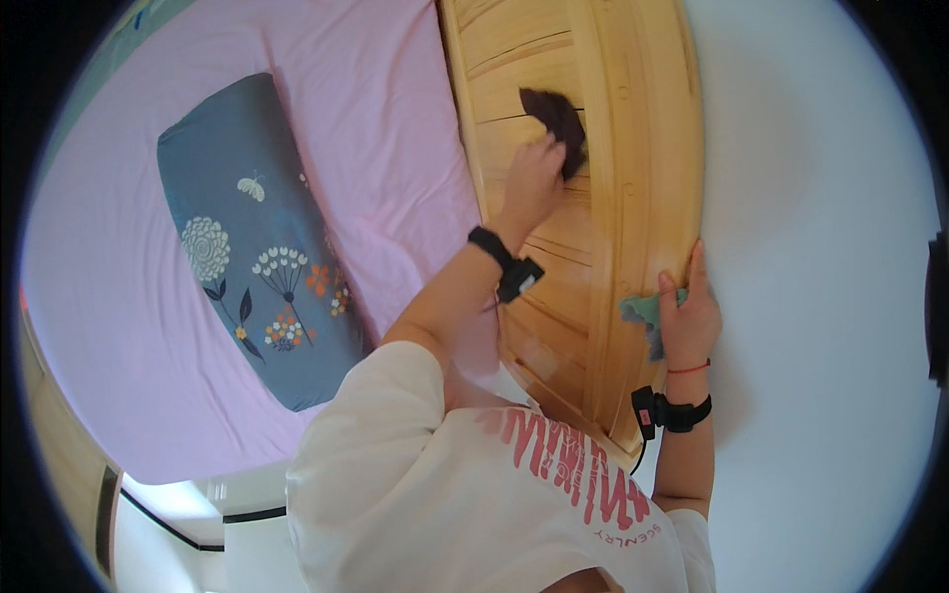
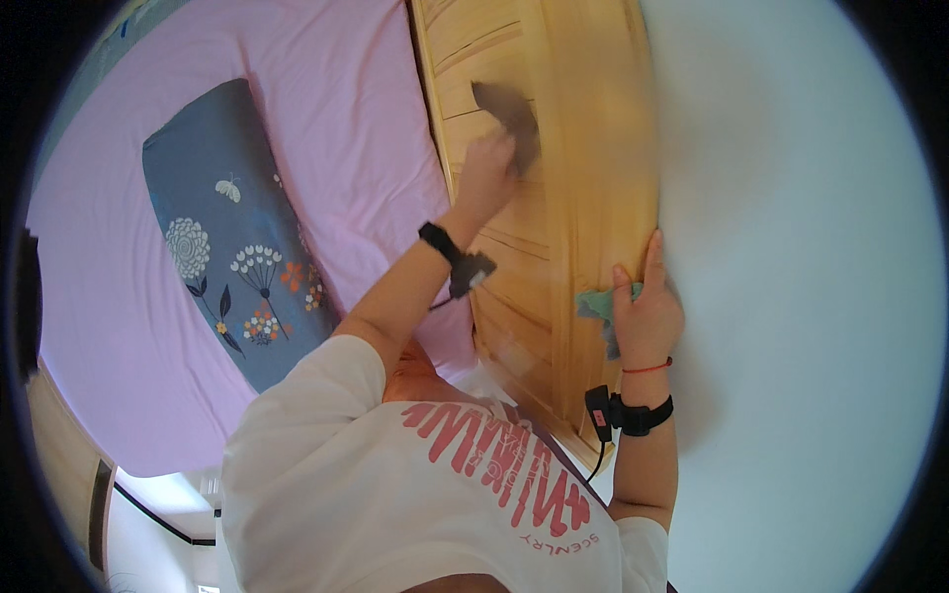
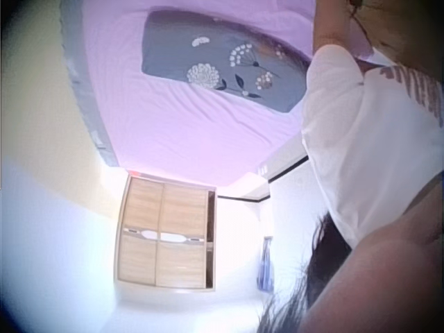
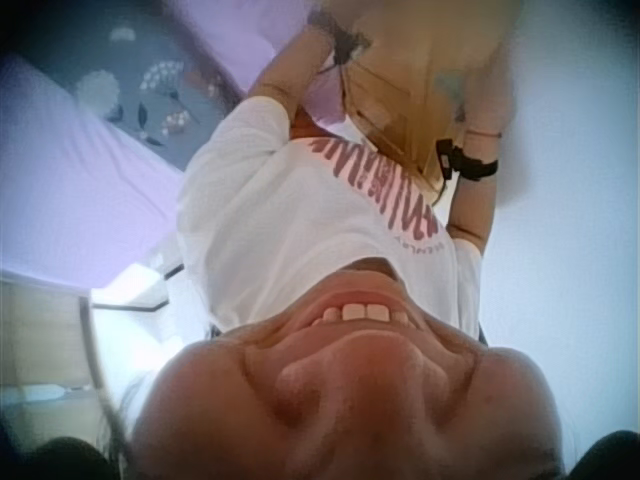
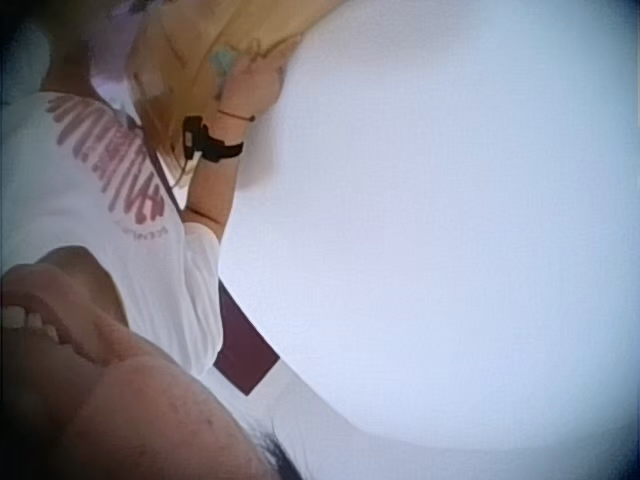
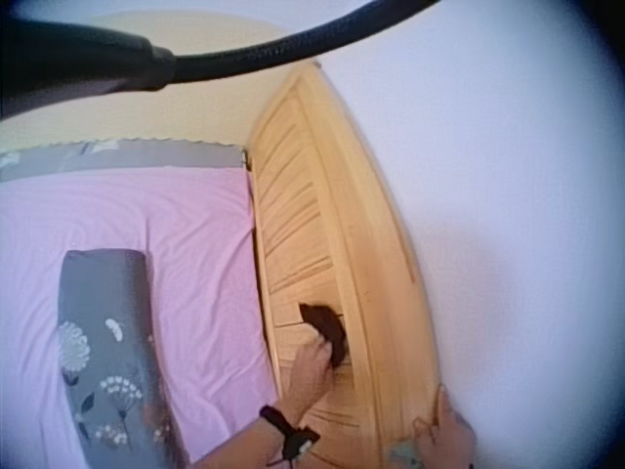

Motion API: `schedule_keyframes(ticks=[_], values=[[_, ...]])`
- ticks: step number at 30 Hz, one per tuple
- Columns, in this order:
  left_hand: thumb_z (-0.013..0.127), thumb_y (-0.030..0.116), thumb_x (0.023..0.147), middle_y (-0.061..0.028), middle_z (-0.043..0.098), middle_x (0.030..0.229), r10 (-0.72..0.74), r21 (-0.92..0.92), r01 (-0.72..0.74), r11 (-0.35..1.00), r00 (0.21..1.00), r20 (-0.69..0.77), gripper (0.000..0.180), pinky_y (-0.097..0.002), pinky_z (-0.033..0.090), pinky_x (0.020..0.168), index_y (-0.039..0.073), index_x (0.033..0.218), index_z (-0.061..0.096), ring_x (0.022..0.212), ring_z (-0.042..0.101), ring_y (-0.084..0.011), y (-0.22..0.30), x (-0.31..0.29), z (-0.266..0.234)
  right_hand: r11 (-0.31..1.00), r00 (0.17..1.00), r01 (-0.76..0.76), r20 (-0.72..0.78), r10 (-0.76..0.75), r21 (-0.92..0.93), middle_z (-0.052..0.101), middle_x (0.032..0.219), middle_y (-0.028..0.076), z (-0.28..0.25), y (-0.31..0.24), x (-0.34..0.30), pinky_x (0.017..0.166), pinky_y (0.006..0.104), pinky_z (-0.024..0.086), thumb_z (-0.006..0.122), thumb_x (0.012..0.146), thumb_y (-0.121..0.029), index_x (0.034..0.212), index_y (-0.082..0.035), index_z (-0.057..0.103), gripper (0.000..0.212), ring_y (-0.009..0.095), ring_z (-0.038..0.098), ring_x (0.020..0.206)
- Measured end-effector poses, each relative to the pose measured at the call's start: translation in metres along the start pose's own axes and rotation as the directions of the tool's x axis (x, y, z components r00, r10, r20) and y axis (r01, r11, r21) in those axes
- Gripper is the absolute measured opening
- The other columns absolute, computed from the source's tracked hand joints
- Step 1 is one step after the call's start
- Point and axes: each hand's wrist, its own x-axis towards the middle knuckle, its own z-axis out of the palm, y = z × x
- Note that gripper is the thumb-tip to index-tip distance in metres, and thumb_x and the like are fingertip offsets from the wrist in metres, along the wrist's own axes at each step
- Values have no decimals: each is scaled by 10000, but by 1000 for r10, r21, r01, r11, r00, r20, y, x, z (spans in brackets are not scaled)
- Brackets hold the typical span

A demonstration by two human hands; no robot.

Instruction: The person wipes a wooden door with a cloth, then cleans the headboard and bed frame. They adjust the bedsheet and pillow, wipe a wardrobe mirror and shelves, and finally pick up folded clothes from the wardrobe.

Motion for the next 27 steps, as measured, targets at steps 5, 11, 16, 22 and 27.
schedule_keyframes(ticks=[5,11,16,22,27], values=[[555,-39,646,-242,519,821,-112,-59,108,992,991,-76,202,-484,399,669,-42,829,469,816,493,-449,-28,-46,12,1000,999,26,-44,-26,-10,650,905,167,2,1,-5,608,402,502,622,842,-302,1371,-122,407,599,341,615,704],[542,69,773,-289,593,990,-573,-34,596,802,784,240,357,-463,459,810,0,1121,500,963,546,-465,-75,-86,12,986,971,160,-185,-149,45,651,916,160,11,15,-1,619,408,493,603,845,-317,1369,-130,410,589,346,614,716],[588,108,755,-314,583,1042,-716,-46,805,591,550,430,394,-445,455,867,-47,1099,474,1037,547,-443,-58,-122,33,995,994,48,-98,-39,86,652,844,158,5,13,13,620,430,488,579,845,-336,1356,-172,416,561,340,620,728],[606,86,749,-231,606,953,-579,-148,753,641,602,550,360,-409,475,798,-38,1064,485,910,596,-377,22,-92,33,986,950,-163,273,150,27,642,932,146,-17,7,56,711,404,490,569,852,-385,1374,-178,407,585,329,620,828],[587,43,752,-176,603,924,-539,-428,682,593,731,418,356,-401,471,780,-26,1087,491,864,592,-345,34,-7,6,953,980,-71,197,11,295,642,849,153,2,18,26,669,415,488,564,850,-323,1197,-148,530,390,341,615,763]])
